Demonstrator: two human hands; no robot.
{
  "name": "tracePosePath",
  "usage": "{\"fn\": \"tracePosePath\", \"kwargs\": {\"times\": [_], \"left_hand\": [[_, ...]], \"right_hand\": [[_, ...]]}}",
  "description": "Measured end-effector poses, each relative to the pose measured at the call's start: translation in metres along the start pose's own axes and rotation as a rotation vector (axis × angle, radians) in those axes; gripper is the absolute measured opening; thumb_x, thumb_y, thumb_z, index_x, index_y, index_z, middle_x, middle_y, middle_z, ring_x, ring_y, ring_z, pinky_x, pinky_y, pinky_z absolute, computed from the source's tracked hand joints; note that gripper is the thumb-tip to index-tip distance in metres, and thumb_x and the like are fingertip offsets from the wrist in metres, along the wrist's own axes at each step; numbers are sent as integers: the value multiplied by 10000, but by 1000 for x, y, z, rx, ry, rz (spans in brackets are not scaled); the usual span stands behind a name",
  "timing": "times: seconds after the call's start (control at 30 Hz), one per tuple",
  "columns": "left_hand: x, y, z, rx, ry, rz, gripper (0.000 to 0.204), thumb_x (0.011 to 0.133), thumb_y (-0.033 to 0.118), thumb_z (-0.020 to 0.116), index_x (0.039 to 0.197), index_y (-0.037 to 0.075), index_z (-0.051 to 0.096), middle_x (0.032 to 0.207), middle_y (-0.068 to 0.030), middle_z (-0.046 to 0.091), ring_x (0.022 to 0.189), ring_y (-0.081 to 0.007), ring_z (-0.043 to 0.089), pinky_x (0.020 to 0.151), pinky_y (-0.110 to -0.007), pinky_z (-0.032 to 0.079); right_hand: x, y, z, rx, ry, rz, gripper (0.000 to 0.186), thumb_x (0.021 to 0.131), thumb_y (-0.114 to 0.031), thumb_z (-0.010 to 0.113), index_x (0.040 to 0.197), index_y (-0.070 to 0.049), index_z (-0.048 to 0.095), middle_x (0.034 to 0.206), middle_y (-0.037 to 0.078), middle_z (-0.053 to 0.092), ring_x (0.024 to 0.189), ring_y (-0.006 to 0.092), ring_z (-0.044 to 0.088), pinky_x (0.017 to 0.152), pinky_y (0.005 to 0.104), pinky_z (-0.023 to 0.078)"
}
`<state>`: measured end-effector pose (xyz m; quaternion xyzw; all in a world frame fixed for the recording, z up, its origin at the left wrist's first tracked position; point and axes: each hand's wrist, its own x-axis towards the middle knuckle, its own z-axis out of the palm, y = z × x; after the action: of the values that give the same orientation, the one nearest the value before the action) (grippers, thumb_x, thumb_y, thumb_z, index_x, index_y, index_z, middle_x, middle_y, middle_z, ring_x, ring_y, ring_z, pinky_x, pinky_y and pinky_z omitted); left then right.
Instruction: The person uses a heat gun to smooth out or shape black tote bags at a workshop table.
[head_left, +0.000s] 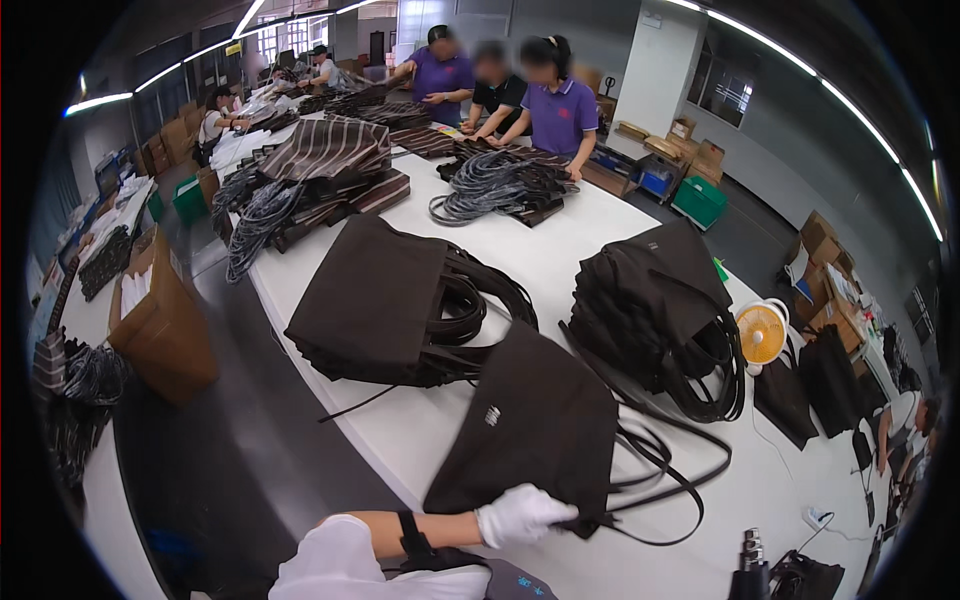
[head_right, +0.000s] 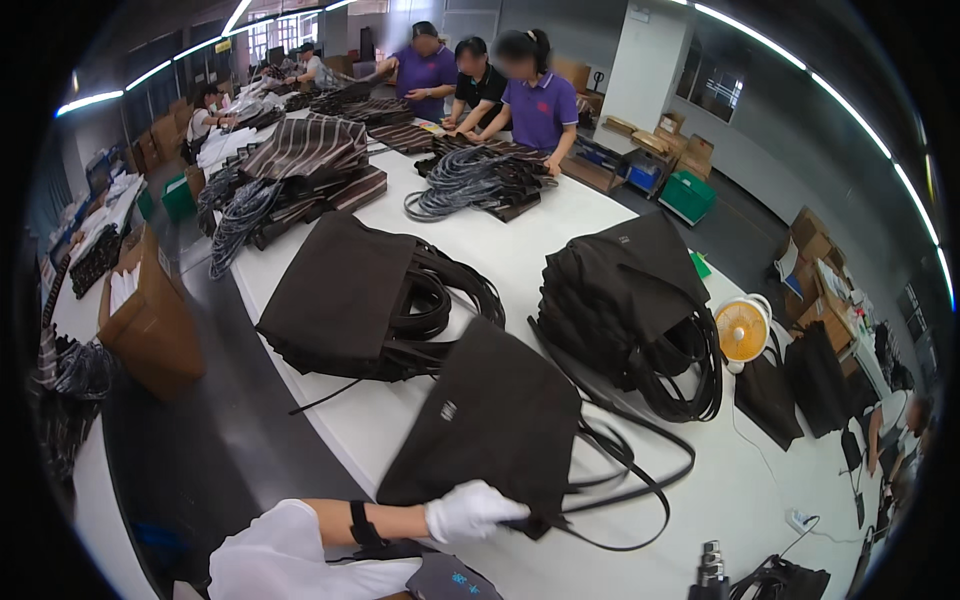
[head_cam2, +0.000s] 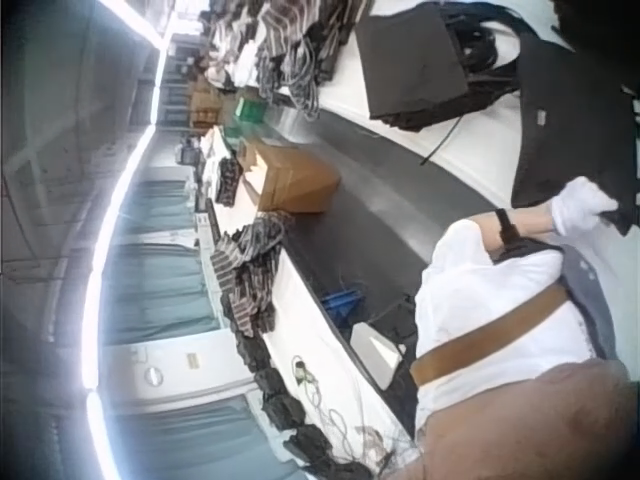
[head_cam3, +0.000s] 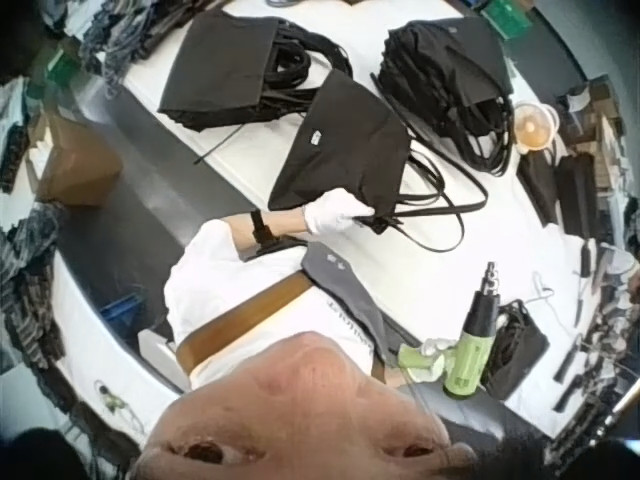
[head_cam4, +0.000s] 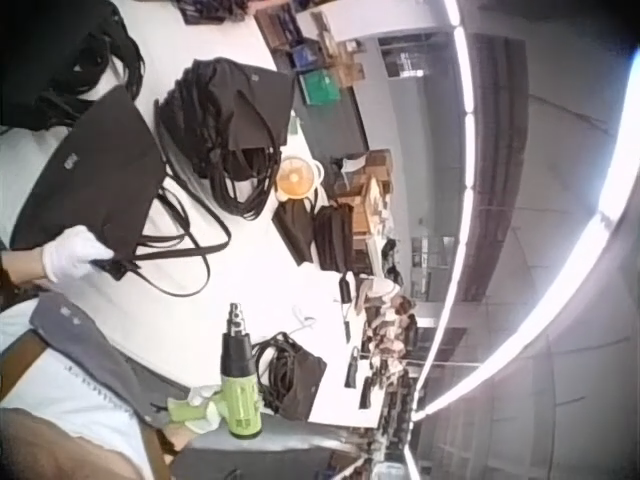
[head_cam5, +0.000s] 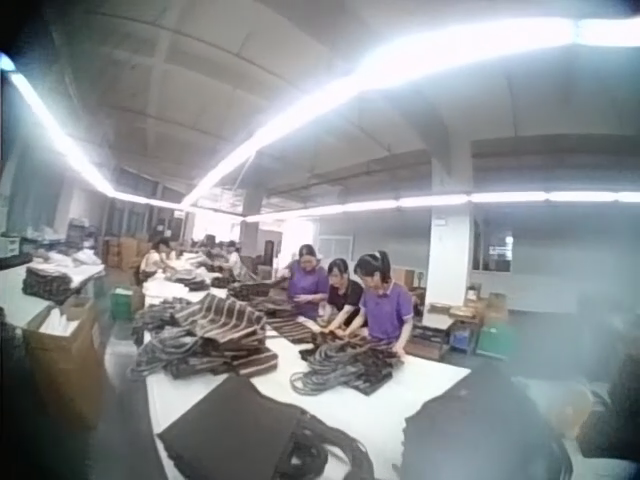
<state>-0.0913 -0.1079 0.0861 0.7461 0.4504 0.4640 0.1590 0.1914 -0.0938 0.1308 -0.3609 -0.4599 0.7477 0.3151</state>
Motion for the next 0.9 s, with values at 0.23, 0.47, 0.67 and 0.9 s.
{"fn": "tracePosePath", "kwargs": {"times": [0.23, 0.47, 0.67, 0.9], "left_hand": [[-16, -11, -6, 351, -56, -232, 514, 690, 249, 738, 1129, 64, 544, 1092, -127, 567, 1011, -325, 555, 807, -419, 469], [-65, -61, 12, -299, -300, -991, 592, 823, 340, 686, 1234, -55, 526, 996, -172, 669, 923, -288, 640, 835, -360, 493], [-72, -78, 9, -822, -177, -1193, 544, 881, 391, 626, 1192, -52, 569, 1082, -150, 652, 966, -199, 627, 869, -298, 498], [-69, -72, -3, -973, -24, -1288, 560, 958, 451, 491, 1226, -38, 546, 1152, -109, 628, 1018, -174, 612, 911, -291, 484]], "right_hand": [[-14, -3, -8, 37, 57, -77, 512, 702, -50, 677, 1164, 72, 492, 827, 144, 610, 620, 215, 593, 533, 291, 486], [-22, -4, 0, 77, 107, -120, 510, 688, -35, 668, 1154, 81, 495, 807, 150, 610, 603, 219, 593, 521, 293, 483], [-69, 14, 4, 98, 257, -34, 509, 677, -22, 661, 1146, 89, 498, 789, 155, 610, 589, 223, 592, 510, 294, 481], [-70, -6, 40, -123, 21, 71, 466, 746, 10, 695, 1188, -24, 550, 921, 73, 681, 843, 167, 660, 760, 300, 531]]}}
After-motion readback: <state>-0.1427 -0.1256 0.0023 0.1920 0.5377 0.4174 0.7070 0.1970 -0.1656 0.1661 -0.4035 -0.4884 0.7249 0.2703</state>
